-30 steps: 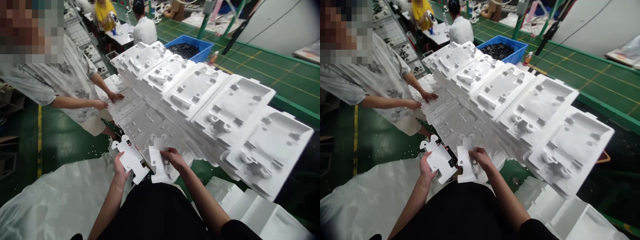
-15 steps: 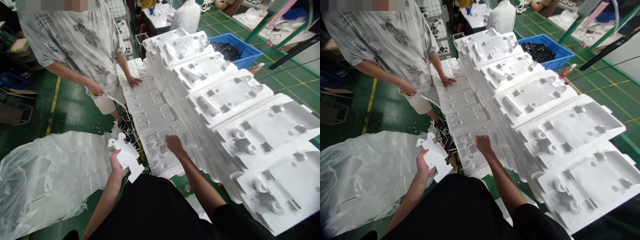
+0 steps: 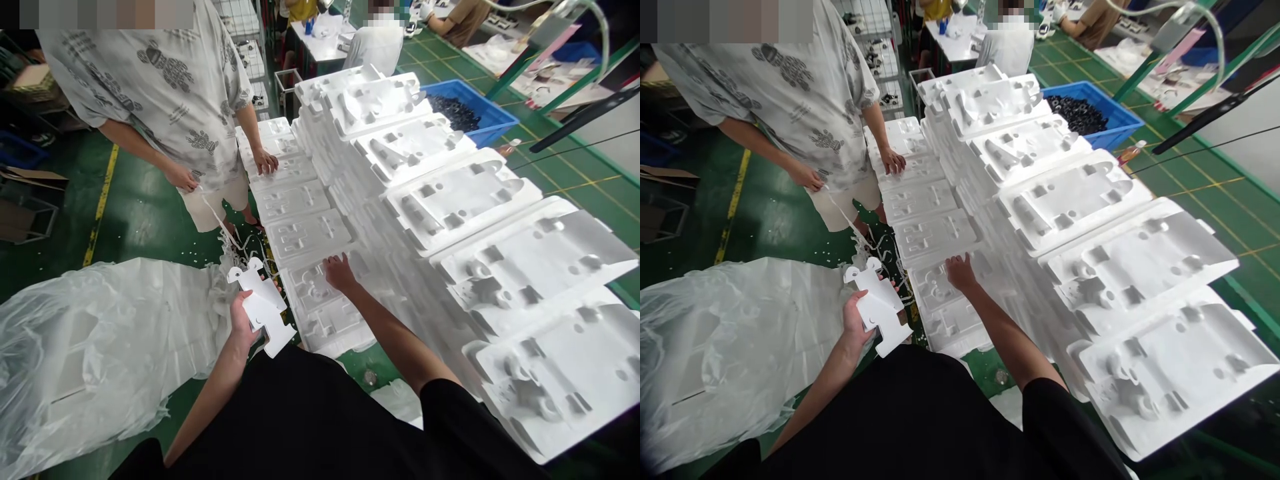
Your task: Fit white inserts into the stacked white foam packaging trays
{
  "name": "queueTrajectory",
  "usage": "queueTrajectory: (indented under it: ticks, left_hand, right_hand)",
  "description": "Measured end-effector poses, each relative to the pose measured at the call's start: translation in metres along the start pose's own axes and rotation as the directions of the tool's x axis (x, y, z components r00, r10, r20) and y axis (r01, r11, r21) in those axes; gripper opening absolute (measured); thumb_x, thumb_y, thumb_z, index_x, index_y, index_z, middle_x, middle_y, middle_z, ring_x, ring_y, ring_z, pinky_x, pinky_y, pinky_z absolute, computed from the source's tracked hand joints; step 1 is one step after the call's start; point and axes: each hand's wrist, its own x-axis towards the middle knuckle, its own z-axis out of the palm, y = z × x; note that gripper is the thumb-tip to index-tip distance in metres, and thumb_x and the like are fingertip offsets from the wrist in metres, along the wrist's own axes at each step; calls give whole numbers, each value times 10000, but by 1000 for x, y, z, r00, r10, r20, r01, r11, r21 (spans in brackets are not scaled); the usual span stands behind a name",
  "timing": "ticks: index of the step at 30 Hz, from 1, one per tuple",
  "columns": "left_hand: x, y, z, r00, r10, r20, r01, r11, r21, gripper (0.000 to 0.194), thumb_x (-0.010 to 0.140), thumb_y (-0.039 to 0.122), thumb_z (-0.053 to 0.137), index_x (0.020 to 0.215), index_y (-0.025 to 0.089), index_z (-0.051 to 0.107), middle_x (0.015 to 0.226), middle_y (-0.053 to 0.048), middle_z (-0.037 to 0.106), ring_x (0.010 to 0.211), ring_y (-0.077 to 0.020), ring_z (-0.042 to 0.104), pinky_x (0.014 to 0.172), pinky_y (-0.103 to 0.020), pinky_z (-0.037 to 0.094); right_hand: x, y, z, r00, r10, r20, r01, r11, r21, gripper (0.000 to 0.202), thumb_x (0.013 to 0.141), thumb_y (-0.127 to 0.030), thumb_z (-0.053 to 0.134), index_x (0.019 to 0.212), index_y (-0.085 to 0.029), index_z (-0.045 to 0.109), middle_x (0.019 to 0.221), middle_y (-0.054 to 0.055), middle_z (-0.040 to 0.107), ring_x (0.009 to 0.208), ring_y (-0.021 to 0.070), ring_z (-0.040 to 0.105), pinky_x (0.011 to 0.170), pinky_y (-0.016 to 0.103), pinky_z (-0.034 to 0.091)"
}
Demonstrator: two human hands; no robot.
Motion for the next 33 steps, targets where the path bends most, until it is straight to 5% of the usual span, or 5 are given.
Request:
queueTrajectory:
  ticks: [16,33]
  left_hand:
    - [-1,1,-15,1000,9,-9,-9,1000,-7,537,791,332,601,1304,179,631,1127,-141,760,1188,-395,671,956,-545,572]
    - [-4,4,-10,1000,8,-24,-7,1000,16,548,773,336,583,1293,169,627,1125,-158,757,1143,-404,687,907,-560,578]
  right_hand:
    - [14,-7,4,999,49,1,-49,998,-27,369,899,-63,381,1194,-73,602,1119,213,699,1155,330,578,1164,577,251]
    - [13,-4,11,999,22,-33,-24,998,-60,346,882,-84,408,1157,-85,617,1055,200,700,1096,321,581,1152,579,237]
